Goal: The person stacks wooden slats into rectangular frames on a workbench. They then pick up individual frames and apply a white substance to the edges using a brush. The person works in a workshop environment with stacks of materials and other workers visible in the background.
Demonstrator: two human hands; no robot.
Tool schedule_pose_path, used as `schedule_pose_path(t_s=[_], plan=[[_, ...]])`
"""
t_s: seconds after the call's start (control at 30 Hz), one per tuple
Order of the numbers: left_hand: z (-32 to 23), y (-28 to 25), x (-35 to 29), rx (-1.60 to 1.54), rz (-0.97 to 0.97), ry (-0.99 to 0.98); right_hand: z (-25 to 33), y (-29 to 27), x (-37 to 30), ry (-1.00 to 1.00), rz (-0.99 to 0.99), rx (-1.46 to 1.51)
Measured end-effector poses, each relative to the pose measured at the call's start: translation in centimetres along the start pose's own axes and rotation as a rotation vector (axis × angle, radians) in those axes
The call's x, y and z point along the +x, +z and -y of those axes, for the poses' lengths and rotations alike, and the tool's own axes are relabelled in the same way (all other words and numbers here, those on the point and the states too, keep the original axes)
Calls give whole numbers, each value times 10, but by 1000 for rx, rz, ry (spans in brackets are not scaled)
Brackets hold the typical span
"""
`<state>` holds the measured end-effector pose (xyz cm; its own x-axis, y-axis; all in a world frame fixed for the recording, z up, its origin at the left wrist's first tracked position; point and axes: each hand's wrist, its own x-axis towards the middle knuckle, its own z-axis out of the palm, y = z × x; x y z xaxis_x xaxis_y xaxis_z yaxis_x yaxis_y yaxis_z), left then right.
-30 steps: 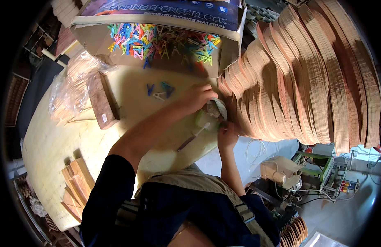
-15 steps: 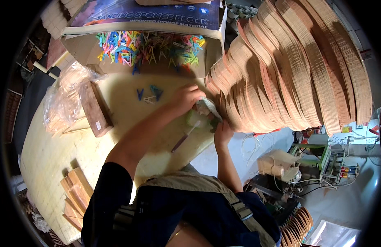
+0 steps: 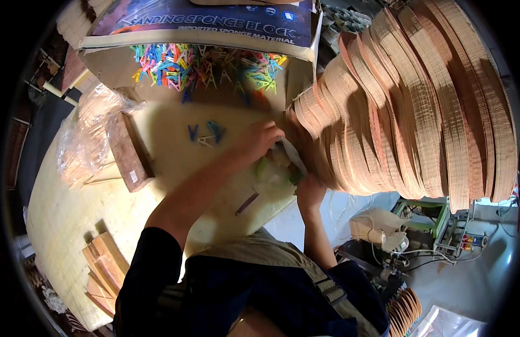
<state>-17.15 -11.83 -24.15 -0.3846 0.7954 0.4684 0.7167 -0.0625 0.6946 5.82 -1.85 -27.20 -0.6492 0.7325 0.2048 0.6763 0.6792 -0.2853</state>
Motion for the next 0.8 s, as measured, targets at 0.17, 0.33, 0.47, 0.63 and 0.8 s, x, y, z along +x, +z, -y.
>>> schedule_pose_path(t_s=[0.17,0.33,0.47,0.63,0.8], plan=[[-4,1,5,12,-31,50,8,-24,1,-81,-122,12],[-35,-7,25,-214,-31,109,46,-147,-36,80,15,137],[-43,9,36,-28,-44,333,11,-133,-38,123,-35,-83],[-33,-14,50,108,-91,321,13,-114,-24,14,-267,-32],[-3,-17,33,194,-141,372,8,-59,-32,-131,-334,-68]])
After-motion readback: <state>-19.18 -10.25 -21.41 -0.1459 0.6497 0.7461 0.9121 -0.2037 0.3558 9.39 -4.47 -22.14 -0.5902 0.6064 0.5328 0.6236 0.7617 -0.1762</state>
